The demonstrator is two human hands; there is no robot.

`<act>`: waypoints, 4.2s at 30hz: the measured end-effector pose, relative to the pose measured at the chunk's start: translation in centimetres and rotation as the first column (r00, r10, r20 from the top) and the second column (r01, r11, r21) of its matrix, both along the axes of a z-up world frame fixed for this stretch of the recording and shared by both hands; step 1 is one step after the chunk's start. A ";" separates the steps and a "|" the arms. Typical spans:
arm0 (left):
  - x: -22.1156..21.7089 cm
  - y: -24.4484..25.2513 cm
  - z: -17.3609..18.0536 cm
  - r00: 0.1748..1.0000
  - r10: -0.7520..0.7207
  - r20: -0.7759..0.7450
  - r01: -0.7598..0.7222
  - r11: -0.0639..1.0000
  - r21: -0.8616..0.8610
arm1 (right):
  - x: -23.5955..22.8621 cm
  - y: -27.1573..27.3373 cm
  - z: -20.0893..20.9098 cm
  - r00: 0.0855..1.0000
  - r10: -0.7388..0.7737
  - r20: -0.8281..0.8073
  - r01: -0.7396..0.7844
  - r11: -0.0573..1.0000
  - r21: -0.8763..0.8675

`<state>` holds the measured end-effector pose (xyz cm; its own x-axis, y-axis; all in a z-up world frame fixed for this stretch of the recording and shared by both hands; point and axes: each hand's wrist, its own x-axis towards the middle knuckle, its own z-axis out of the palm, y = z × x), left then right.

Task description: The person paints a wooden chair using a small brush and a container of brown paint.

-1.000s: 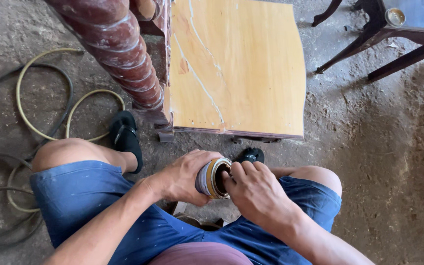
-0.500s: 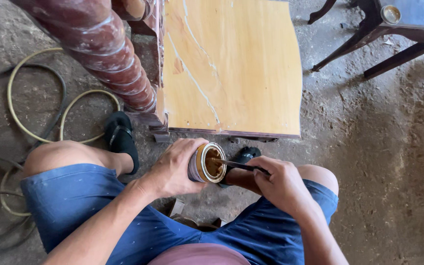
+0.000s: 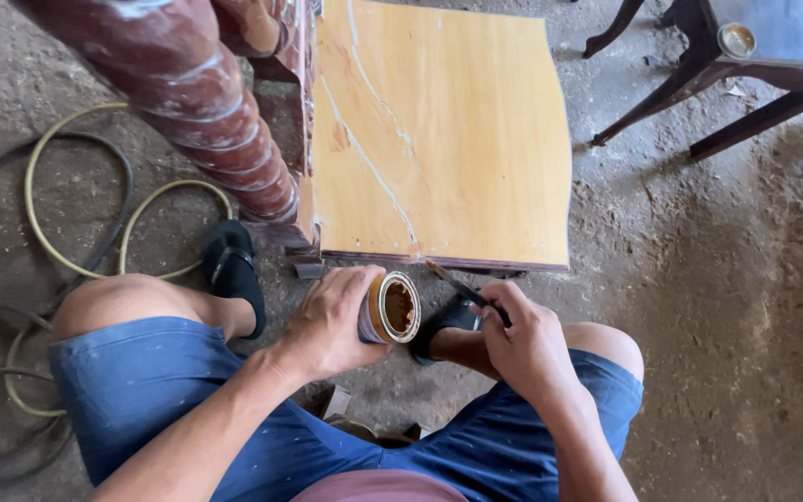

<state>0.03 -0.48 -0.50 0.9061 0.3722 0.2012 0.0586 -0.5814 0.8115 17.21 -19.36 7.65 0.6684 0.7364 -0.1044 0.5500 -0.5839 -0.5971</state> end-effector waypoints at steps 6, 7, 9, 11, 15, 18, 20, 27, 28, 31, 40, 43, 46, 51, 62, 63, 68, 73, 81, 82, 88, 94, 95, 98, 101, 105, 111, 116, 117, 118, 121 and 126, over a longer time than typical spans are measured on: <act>-0.2 0.7 0.4 0.992 0.092 0.092 -0.090 0.996 -0.026 | -1.1 1.2 1.8 0.972 0.188 0.143 -0.182 0.982 -0.054; -0.3 0.9 0.4 0.991 0.097 0.091 -0.095 0.995 -0.025 | -1.3 1.5 2.0 0.971 0.193 0.142 -0.187 0.981 -0.053; -0.4 1.0 0.6 0.989 0.121 0.081 -0.117 0.992 -0.048 | -1.6 1.6 2.2 0.858 0.423 0.292 -0.444 0.896 0.008; -0.4 0.9 0.8 0.989 0.119 0.092 -0.116 0.992 -0.042 | -1.6 1.6 2.0 0.842 0.444 0.306 -0.460 0.888 -0.024; -0.4 0.9 1.1 0.986 0.093 0.139 -0.101 0.994 0.050 | -0.6 1.0 2.2 0.800 0.509 0.320 -0.493 0.860 -0.136; -0.5 0.7 1.1 0.984 0.102 0.143 -0.113 0.991 0.069 | 0.3 0.3 3.4 0.776 0.519 0.359 -0.489 0.854 -0.178; -0.5 1.1 0.9 0.981 0.156 0.117 -0.152 0.988 -0.038 | 1.0 0.0 4.7 0.844 0.431 0.318 -0.350 0.893 -0.282; -0.1 0.3 0.1 0.993 0.107 0.043 -0.108 0.994 0.015 | 2.1 6.8 2.8 0.874 0.266 0.406 -0.214 0.962 -0.169; 0.0 0.3 0.1 0.993 0.112 0.047 -0.113 0.993 0.019 | 2.4 8.6 2.1 0.885 0.289 0.365 -0.216 0.949 -0.229; 0.1 0.7 0.0 0.995 0.096 -0.028 -0.095 0.995 0.019 | 3.3 14.3 -0.1 0.877 0.296 0.379 -0.237 0.952 -0.196; 0.1 1.1 -1.4 0.998 0.034 -0.057 -0.029 0.997 0.076 | 4.4 20.8 -4.1 0.846 0.323 0.424 -0.260 0.945 -0.199; 0.2 1.0 -1.7 0.998 0.026 -0.054 -0.022 0.996 0.084 | 4.5 21.5 -4.8 0.845 0.317 0.430 -0.231 0.943 -0.241; 0.4 1.1 -1.7 0.998 0.023 -0.056 -0.020 0.998 0.061 | 4.9 22.2 -5.5 0.823 0.338 0.456 -0.199 0.924 -0.325; 0.3 1.0 -1.5 1.000 0.024 -0.009 -0.023 0.998 0.052 | 4.6 22.8 -5.2 0.828 0.363 0.428 -0.232 0.915 -0.329; 0.3 1.2 -1.3 0.999 0.006 -0.043 -0.005 1.000 0.016 | 4.1 23.5 -4.6 0.844 0.334 0.419 -0.247 0.936 -0.249; 0.3 1.2 -1.3 0.999 0.007 -0.049 -0.006 1.000 0.022 | 4.1 23.5 -4.6 0.844 0.337 0.418 -0.249 0.936 -0.250; 0.2 1.3 -1.1 0.997 -0.004 -0.074 0.005 1.000 0.010 | 3.9 23.3 -5.3 0.815 0.373 0.443 -0.232 0.912 -0.339; 0.1 1.0 -1.2 0.999 0.003 -0.051 -0.002 1.000 0.027 | 3.2 23.3 -5.4 0.798 0.395 0.455 -0.298 0.915 -0.271; 0.4 1.0 -1.4 0.999 0.010 -0.046 -0.008 0.999 0.048 | 2.8 23.4 -5.2 0.826 0.384 0.412 -0.272 0.913 -0.305; 0.4 1.0 -1.4 0.999 0.011 -0.047 -0.009 0.999 0.046 | 2.8 23.4 -5.2 0.828 0.379 0.412 -0.274 0.917 -0.291; 0.5 1.0 -1.2 0.997 0.003 -0.074 -0.001 1.000 0.029 | 2.3 23.1 -4.9 0.843 0.358 0.402 -0.257 0.924 -0.285; 0.5 1.2 -0.8 0.997 -0.007 -0.081 0.008 1.000 0.014 | 1.6 22.9 -4.2 0.862 0.346 0.371 -0.241 0.923 -0.300; 0.6 1.3 -0.8 0.997 -0.007 -0.075 0.008 1.000 0.022 | 1.5 22.8 -4.1 0.860 0.350 0.372 -0.244 0.921 -0.303; 0.6 1.3 -0.8 0.997 -0.011 -0.079 0.012 1.000 0.024 | 1.3 22.4 -4.5 0.854 0.322 0.409 -0.223 0.936 -0.271; 0.6 1.2 -1.2 0.995 -0.013 -0.098 0.018 0.999 0.049 | 2.3 22.0 -5.5 0.886 0.301 0.352 -0.169 0.918 -0.359; 0.6 0.9 -1.6 1.000 0.018 -0.010 -0.016 0.992 0.122 | 3.4 19.8 -6.8 0.828 0.350 0.438 -0.243 0.928 -0.281; 0.4 1.0 -1.7 0.996 0.002 -0.089 0.008 0.994 0.110 | 4.2 19.6 -7.5 0.895 0.238 0.378 -0.219 0.971 -0.093; 0.4 1.1 -1.7 0.998 0.002 -0.059 0.004 0.994 0.109 | 4.1 19.1 -7.9 0.897 0.286 0.336 -0.291 0.956 -0.037; 0.4 1.1 -1.8 0.996 -0.012 -0.089 0.021 0.994 0.104 | 4.0 19.1 -7.8 0.898 0.287 0.333 -0.292 0.956 -0.038; 0.4 1.1 -1.8 0.996 -0.013 -0.092 0.023 0.994 0.106 | 3.8 19.3 -7.7 0.911 0.235 0.338 -0.226 0.972 -0.066; 0.4 0.9 -1.6 0.997 0.001 -0.081 0.007 0.995 0.102 | 2.6 18.7 -7.0 0.918 0.286 0.276 -0.257 0.957 -0.137; 0.2 0.6 -0.1 1.000 -0.002 0.007 0.001 0.994 0.106 | 3.1 15.2 -4.6 0.929 0.235 0.287 -0.232 0.972 -0.043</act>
<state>0.26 0.07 -0.59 0.9051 0.3474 0.2453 0.0527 -0.6640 0.7459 20.36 -4.15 3.04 0.4797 0.8753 0.0606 0.8192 -0.4221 -0.3882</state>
